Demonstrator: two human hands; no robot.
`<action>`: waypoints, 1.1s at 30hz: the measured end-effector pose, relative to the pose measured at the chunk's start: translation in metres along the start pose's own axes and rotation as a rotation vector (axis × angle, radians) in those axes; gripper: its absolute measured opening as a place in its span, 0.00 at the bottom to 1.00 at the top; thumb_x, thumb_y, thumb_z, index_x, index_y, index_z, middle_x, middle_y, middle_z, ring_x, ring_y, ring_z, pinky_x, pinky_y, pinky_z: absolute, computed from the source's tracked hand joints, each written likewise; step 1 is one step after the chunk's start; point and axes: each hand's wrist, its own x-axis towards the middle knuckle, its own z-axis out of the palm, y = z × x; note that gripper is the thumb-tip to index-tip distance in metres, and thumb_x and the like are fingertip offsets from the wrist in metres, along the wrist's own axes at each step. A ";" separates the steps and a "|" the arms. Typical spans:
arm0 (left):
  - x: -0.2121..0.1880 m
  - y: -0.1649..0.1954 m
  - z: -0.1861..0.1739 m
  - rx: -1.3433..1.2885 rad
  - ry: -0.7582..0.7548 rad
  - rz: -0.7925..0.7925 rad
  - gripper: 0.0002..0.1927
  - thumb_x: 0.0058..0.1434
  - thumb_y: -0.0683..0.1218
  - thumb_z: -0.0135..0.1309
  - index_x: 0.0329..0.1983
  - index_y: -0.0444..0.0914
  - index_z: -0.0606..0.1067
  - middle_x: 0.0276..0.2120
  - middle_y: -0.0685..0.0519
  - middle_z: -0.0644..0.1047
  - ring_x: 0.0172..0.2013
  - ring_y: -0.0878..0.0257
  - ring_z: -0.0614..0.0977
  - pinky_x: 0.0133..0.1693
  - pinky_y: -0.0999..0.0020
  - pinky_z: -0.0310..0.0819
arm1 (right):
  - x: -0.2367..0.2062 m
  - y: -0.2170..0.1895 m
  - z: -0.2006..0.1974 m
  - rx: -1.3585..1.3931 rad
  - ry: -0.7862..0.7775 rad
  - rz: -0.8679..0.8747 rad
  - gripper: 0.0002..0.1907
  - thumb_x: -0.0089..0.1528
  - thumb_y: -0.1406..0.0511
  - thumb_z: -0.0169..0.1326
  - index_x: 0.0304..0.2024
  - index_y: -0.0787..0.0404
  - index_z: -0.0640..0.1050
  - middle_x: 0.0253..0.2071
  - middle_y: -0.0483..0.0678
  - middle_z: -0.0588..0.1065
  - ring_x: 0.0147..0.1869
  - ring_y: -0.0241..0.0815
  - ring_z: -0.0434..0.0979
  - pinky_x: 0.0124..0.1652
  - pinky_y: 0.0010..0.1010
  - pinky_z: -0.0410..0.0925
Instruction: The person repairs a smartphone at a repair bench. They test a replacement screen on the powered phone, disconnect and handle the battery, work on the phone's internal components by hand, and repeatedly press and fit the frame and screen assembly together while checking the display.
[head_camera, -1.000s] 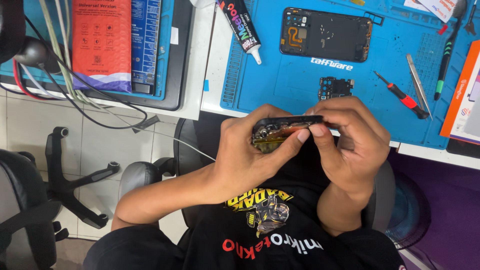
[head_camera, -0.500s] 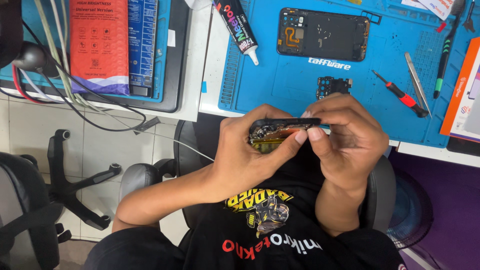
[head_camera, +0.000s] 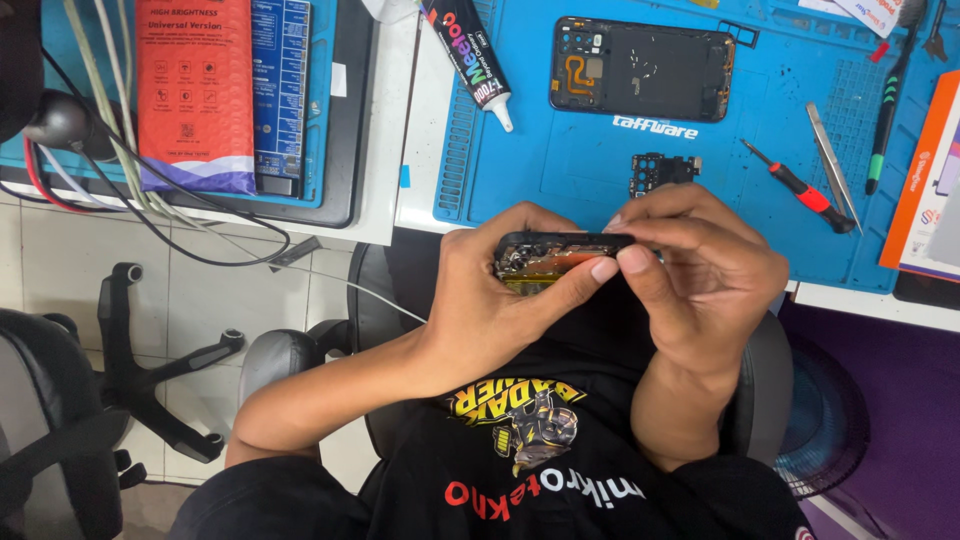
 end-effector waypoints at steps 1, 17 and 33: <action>0.000 0.000 0.000 -0.002 0.003 -0.004 0.11 0.64 0.45 0.66 0.41 0.33 0.79 0.32 0.54 0.84 0.34 0.76 0.82 0.36 0.78 0.79 | -0.001 0.000 0.000 -0.004 0.002 0.003 0.06 0.68 0.75 0.60 0.47 0.74 0.79 0.44 0.58 0.77 0.45 0.40 0.80 0.43 0.22 0.75; -0.001 -0.007 0.003 0.058 0.025 0.049 0.10 0.63 0.45 0.67 0.39 0.33 0.79 0.30 0.54 0.84 0.32 0.74 0.84 0.35 0.78 0.79 | -0.003 -0.017 0.002 -0.030 0.013 0.096 0.03 0.69 0.77 0.58 0.46 0.74 0.79 0.45 0.58 0.77 0.48 0.40 0.79 0.47 0.22 0.73; -0.002 -0.006 0.003 -0.053 0.034 -0.041 0.09 0.62 0.43 0.67 0.34 0.33 0.80 0.28 0.54 0.83 0.31 0.75 0.81 0.32 0.79 0.76 | -0.004 -0.021 0.014 -0.305 0.096 -0.040 0.07 0.66 0.74 0.64 0.46 0.72 0.81 0.41 0.57 0.79 0.42 0.39 0.80 0.40 0.21 0.71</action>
